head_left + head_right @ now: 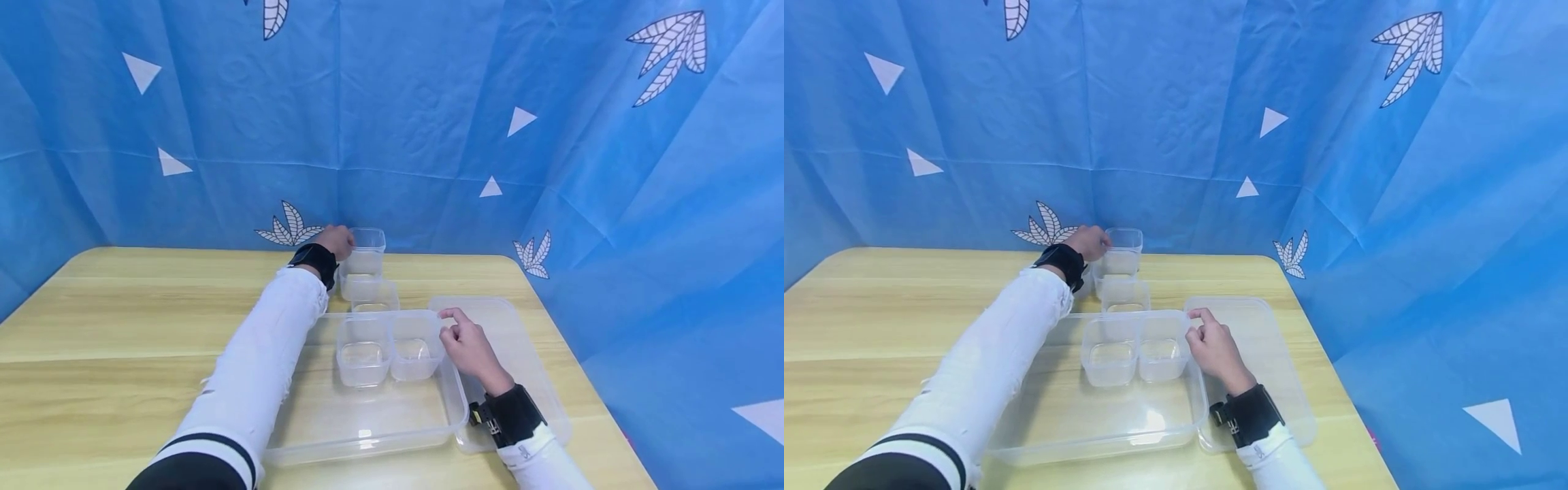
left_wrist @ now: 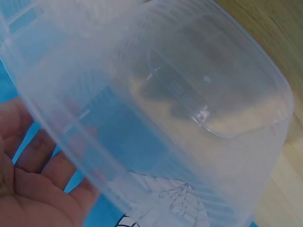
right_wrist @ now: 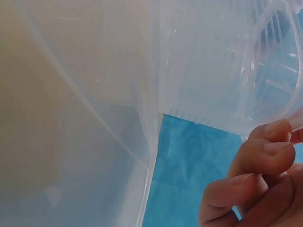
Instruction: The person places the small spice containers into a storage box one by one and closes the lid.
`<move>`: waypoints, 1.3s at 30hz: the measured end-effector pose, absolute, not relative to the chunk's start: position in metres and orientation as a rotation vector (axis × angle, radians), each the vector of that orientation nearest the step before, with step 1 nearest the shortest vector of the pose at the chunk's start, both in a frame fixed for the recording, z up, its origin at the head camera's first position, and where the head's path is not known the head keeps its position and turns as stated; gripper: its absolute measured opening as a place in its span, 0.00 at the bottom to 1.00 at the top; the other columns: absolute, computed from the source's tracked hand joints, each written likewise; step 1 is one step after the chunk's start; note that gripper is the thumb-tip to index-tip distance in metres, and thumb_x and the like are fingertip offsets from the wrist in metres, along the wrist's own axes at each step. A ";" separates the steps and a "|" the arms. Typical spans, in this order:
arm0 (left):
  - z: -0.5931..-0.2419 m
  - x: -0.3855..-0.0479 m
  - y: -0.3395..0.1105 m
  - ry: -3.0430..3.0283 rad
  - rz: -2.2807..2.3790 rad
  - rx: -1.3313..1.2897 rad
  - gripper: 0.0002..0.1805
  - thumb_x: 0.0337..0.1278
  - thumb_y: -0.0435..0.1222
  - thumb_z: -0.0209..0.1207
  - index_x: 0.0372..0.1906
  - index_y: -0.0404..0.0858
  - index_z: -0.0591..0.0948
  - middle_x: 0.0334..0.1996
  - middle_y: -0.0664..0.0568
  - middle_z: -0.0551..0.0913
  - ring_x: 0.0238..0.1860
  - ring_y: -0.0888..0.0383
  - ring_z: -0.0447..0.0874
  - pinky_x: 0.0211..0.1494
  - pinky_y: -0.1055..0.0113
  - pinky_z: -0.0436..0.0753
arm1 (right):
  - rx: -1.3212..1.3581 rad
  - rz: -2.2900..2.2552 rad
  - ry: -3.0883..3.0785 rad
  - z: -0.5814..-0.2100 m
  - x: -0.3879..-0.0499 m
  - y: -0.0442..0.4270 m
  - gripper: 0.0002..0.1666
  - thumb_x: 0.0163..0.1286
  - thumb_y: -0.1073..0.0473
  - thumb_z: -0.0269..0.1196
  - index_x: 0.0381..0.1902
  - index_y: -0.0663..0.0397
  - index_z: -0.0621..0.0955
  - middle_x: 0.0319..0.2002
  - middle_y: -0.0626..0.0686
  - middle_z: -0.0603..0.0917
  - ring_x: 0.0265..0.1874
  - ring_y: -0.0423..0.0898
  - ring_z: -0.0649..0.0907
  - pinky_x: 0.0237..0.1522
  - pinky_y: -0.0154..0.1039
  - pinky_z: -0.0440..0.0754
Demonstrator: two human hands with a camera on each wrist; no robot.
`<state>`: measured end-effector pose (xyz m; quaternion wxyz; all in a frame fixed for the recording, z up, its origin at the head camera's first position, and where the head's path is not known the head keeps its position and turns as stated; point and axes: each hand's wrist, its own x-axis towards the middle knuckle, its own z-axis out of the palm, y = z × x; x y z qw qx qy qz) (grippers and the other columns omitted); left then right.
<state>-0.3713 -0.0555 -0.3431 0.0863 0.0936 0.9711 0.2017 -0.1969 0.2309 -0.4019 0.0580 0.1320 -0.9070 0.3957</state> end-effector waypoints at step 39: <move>-0.354 -0.381 -0.060 3.085 0.702 0.350 0.10 0.67 0.31 0.55 0.40 0.34 0.86 0.40 0.43 0.84 0.46 0.46 0.79 0.50 0.55 0.78 | 0.416 1.173 -2.739 -0.402 -0.196 0.229 0.19 0.66 0.65 0.51 0.54 0.63 0.76 0.11 0.42 0.62 0.09 0.36 0.60 0.15 0.32 0.59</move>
